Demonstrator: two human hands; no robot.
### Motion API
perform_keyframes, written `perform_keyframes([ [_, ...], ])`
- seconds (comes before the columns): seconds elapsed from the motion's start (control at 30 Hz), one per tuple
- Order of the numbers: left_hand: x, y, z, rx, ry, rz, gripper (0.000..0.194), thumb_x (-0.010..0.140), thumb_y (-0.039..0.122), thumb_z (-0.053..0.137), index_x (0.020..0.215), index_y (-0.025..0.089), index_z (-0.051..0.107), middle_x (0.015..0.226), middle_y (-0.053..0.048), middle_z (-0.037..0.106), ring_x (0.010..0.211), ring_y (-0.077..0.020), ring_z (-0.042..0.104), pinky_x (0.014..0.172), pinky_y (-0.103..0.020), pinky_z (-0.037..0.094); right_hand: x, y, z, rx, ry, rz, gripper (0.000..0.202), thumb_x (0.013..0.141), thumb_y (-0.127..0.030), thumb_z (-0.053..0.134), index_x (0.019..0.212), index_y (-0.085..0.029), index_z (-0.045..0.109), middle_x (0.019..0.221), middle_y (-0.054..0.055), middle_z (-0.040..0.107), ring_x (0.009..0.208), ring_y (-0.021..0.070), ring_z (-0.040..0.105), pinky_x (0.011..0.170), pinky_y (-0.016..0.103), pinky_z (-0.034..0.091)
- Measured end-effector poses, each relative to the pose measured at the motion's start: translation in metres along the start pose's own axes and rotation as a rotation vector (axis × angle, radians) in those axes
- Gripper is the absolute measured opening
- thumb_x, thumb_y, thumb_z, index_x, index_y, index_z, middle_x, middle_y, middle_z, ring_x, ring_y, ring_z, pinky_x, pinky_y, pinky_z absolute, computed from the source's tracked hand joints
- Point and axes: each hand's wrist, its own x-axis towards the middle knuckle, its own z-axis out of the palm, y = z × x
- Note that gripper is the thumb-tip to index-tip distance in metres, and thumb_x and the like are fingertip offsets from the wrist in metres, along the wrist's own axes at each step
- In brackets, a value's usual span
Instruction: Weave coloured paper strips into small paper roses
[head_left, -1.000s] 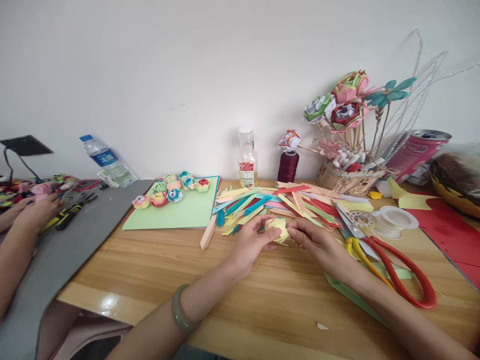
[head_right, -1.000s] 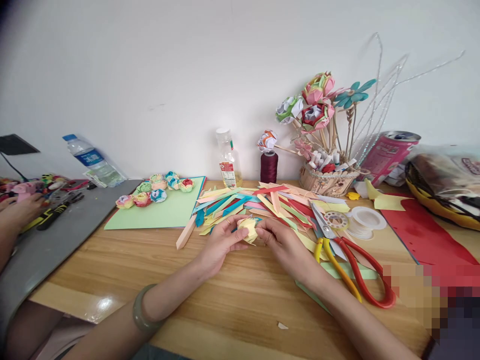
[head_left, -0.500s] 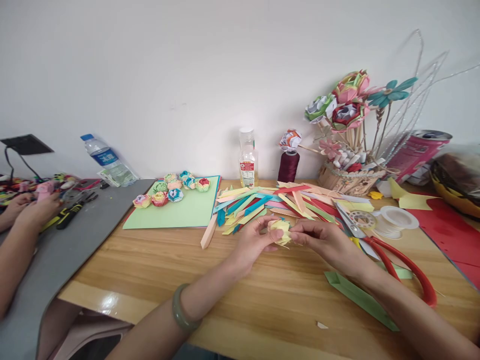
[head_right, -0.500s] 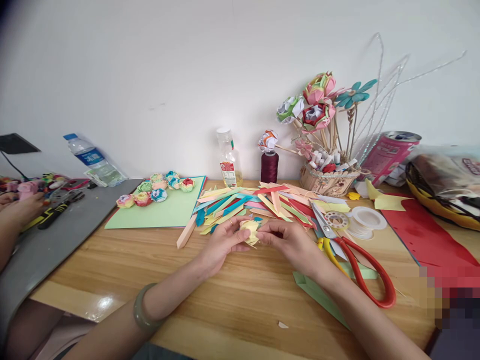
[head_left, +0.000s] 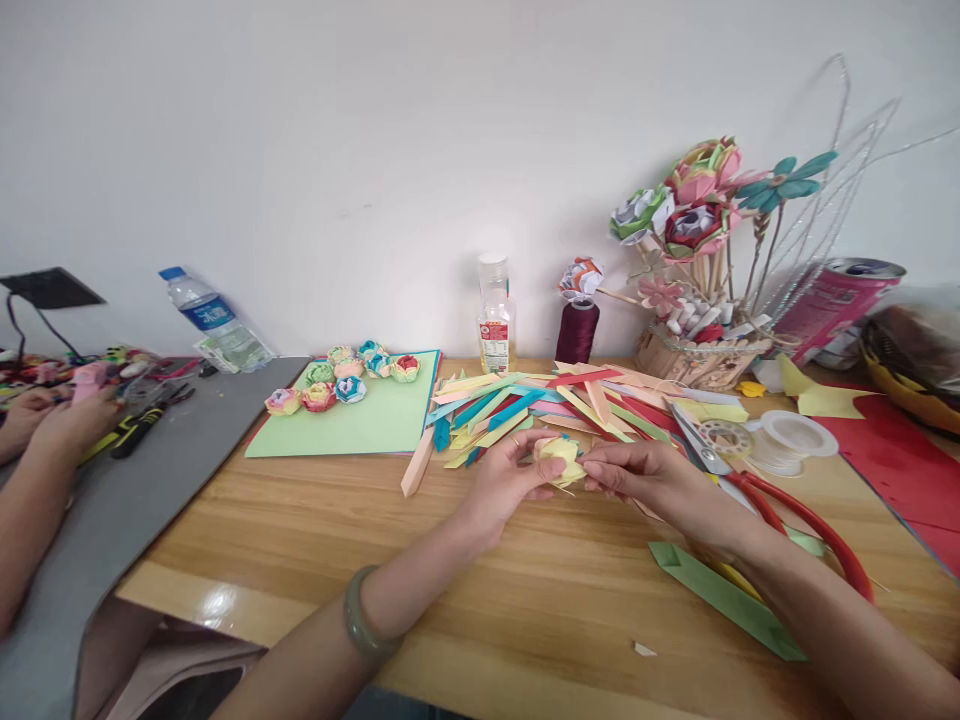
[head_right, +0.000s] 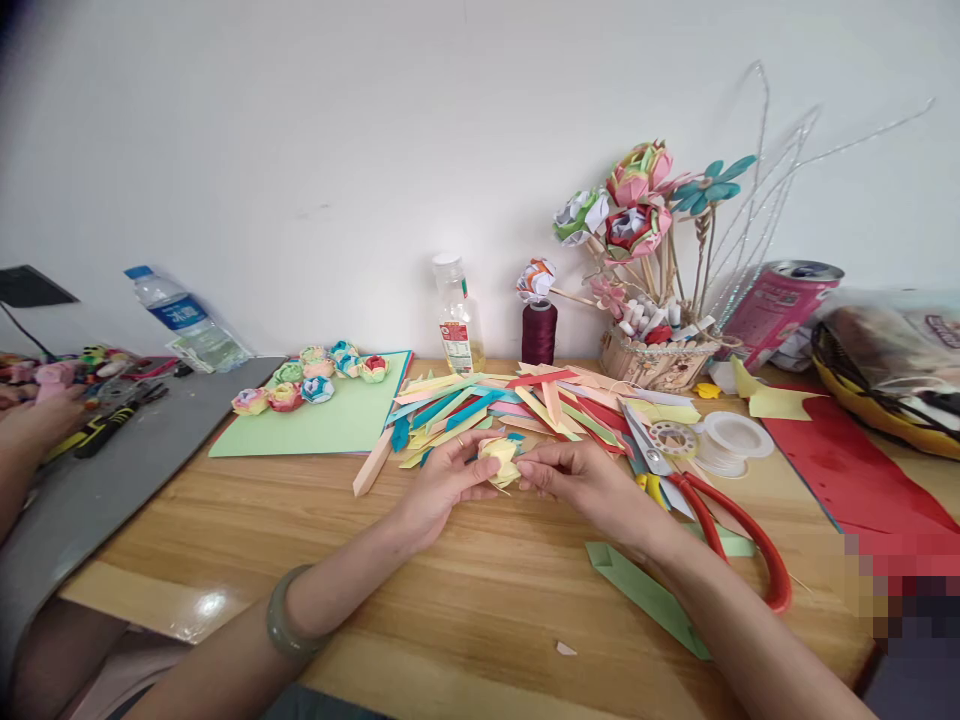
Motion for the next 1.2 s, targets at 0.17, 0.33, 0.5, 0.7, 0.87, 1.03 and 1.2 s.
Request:
perform_keyframes([
  [0.17, 0.0, 0.001, 0.0, 0.012, 0.01, -0.01, 0.043, 0.058, 0.033, 0.074, 0.096, 0.018, 0.06, 0.1, -0.004, 0.057, 0.08, -0.013, 0.055, 0.066, -0.025, 0.047, 0.001, 0.001, -0.002, 0.03, -0.04, 0.052, 0.043, 0.072, -0.055, 0.057, 0.064, -0.013, 0.064, 0.063, 0.001, 0.054, 0.057, 0.0112, 0.043, 0.055, 0.025, 0.035],
  [0.33, -0.001, 0.001, 0.003, 0.031, 0.0, -0.019, 0.045, 0.057, 0.035, 0.075, 0.096, 0.019, 0.06, 0.097, -0.003, 0.056, 0.079, -0.0133, 0.055, 0.065, -0.026, 0.047, 0.003, 0.008, 0.001, 0.063, 0.025, 0.089, 0.042, 0.065, -0.055, 0.064, 0.063, -0.014, 0.067, 0.059, 0.001, 0.054, 0.056, 0.0113, 0.043, 0.054, 0.025, 0.034],
  [0.5, 0.0, -0.002, 0.002, 0.024, -0.006, -0.031, 0.044, 0.058, 0.034, 0.074, 0.096, 0.018, 0.059, 0.093, -0.003, 0.056, 0.078, -0.0128, 0.055, 0.065, -0.026, 0.047, 0.005, 0.012, 0.005, 0.111, 0.073, 0.108, 0.039, 0.056, -0.053, 0.071, 0.058, -0.014, 0.066, 0.056, -0.001, 0.053, 0.055, 0.0111, 0.043, 0.054, 0.025, 0.034],
  [0.7, -0.002, 0.0, 0.002, 0.041, 0.022, -0.01, 0.04, 0.06, 0.032, 0.073, 0.096, 0.019, 0.059, 0.1, -0.004, 0.057, 0.081, -0.0133, 0.056, 0.067, -0.026, 0.047, 0.005, 0.014, 0.003, 0.128, 0.092, 0.13, 0.035, 0.062, -0.048, 0.069, 0.068, -0.014, 0.069, 0.062, 0.001, 0.059, 0.058, 0.0119, 0.047, 0.056, 0.025, 0.037],
  [0.87, -0.001, 0.0, 0.001, 0.055, 0.052, 0.004, 0.039, 0.062, 0.029, 0.072, 0.097, 0.02, 0.059, 0.101, -0.004, 0.059, 0.084, -0.014, 0.057, 0.068, -0.025, 0.048, 0.002, 0.01, -0.003, 0.052, 0.062, 0.11, 0.034, 0.069, -0.048, 0.063, 0.078, -0.015, 0.069, 0.07, 0.003, 0.061, 0.063, 0.0133, 0.05, 0.06, 0.027, 0.041],
  [1.03, -0.001, 0.001, 0.002, 0.092, 0.051, 0.004, 0.039, 0.063, 0.027, 0.071, 0.099, 0.018, 0.058, 0.1, -0.005, 0.059, 0.079, -0.012, 0.057, 0.067, -0.024, 0.048, 0.001, 0.009, -0.006, 0.026, -0.064, 0.076, 0.038, 0.075, -0.049, 0.057, 0.088, -0.014, 0.066, 0.076, 0.004, 0.061, 0.068, 0.0147, 0.052, 0.064, 0.028, 0.043],
  [1.2, -0.002, 0.002, 0.002, 0.099, 0.027, -0.015, 0.039, 0.064, 0.027, 0.07, 0.1, 0.018, 0.058, 0.1, -0.005, 0.058, 0.079, -0.0121, 0.057, 0.066, -0.024, 0.048, -0.001, 0.011, -0.007, -0.159, -0.07, -0.006, 0.035, 0.083, -0.046, 0.046, 0.082, -0.015, 0.062, 0.073, 0.003, 0.057, 0.066, 0.0143, 0.051, 0.062, 0.026, 0.042],
])
